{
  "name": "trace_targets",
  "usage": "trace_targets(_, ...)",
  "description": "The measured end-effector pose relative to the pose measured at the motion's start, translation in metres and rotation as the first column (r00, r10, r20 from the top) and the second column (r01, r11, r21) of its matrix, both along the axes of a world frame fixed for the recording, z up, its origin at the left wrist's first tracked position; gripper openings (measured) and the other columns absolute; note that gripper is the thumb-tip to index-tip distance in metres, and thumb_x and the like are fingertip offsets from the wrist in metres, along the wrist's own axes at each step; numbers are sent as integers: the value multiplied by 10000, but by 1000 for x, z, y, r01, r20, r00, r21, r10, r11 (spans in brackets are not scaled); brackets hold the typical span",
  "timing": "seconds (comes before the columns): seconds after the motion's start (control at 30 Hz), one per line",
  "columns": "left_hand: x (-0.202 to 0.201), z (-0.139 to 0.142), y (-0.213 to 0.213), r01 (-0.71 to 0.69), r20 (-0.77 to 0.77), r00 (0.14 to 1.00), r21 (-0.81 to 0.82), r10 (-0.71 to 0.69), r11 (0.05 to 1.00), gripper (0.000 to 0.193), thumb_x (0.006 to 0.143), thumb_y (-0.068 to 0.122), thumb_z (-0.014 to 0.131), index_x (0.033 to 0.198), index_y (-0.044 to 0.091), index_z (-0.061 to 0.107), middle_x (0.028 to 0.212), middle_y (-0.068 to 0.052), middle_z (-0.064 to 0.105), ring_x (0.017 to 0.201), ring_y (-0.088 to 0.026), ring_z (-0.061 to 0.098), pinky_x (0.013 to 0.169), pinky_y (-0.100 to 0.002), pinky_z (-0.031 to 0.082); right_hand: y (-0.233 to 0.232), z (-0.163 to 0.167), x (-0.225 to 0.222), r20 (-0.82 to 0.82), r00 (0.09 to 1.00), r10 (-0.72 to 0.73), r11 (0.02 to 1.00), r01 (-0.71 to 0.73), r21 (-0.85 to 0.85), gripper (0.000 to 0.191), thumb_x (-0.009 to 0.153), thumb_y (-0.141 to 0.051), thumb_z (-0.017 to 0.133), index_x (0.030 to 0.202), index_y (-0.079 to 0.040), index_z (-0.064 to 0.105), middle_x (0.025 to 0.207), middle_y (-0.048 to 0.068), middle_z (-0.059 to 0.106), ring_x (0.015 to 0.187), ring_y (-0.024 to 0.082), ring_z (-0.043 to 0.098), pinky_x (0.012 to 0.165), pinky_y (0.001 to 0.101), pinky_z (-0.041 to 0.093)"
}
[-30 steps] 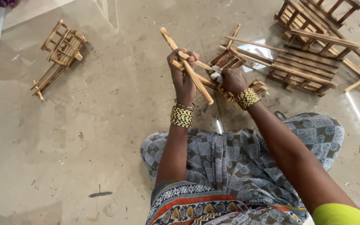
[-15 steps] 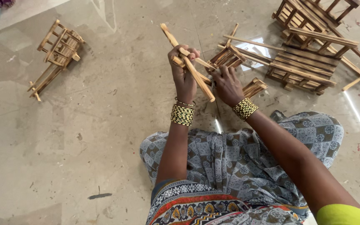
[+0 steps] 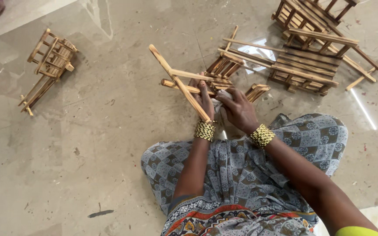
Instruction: The person sits on the floor and wipes miniature wooden furniture pieces one at a time with a white cloth, turning each piece over and running the cloth along the slats and frame before setting it aside and picking up the next piece.
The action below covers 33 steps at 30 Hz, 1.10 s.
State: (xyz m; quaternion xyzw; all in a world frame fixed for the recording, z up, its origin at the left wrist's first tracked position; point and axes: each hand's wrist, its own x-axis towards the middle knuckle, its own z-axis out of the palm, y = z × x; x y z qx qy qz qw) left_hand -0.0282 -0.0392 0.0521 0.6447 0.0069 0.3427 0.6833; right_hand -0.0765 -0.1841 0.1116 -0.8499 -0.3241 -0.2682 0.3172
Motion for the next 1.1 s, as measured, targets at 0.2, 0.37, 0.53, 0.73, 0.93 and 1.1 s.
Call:
trace_targets(0.2,17,22,14,-22,-15,1000,-243,19,970,442,1037,245,607,1400,7,523,1314,-187,664,1123,-215,664,945,-327,545,-41,17,-6,-413,911,-8,947,139,290,284,978,-155,682,1251,-78,694,1311,150,533,926,221,632,776,342,620)
trace_targets(0.37,-2,42,9,21,193,981,-93,-3,995,377,1070,253,638,1347,3,582,1326,-103,671,1060,-128,659,899,-296,566,-48,-19,-16,-272,952,-143,928,224,296,259,888,-156,801,1127,-88,727,1206,180,489,1026,280,569,819,353,639)
trace_targets(0.53,12,70,14,-37,-144,988,148,59,988,269,994,258,701,1158,45,694,917,-23,702,748,-73,630,638,-249,532,-44,-38,23,-330,932,-151,875,282,394,183,924,-100,771,1097,-99,709,1252,155,468,1027,230,594,790,326,626)
trace_targets(0.73,31,93,6,60,108,992,48,-65,997,226,1035,245,703,979,56,593,861,2,624,761,-67,572,685,-244,492,-48,-22,59,-355,933,-54,869,219,444,255,928,-27,736,1178,-77,720,1209,158,489,994,236,627,789,318,644)
trace_targets(0.93,41,88,19,-14,58,998,68,10,998,189,1010,235,650,1074,59,624,906,5,680,819,-95,642,744,-260,548,-9,-41,24,-209,968,-138,933,198,302,238,962,-4,684,1183,-79,732,1278,204,508,996,303,646,722,322,660)
trace_targets(1.1,40,77,30,4,88,996,113,-14,994,214,1047,243,677,1098,37,648,957,-26,683,888,-118,645,813,-277,540,-6,-36,22,-82,984,-158,975,169,143,217,989,-42,689,1180,-134,740,1311,214,578,1049,343,677,692,350,648)
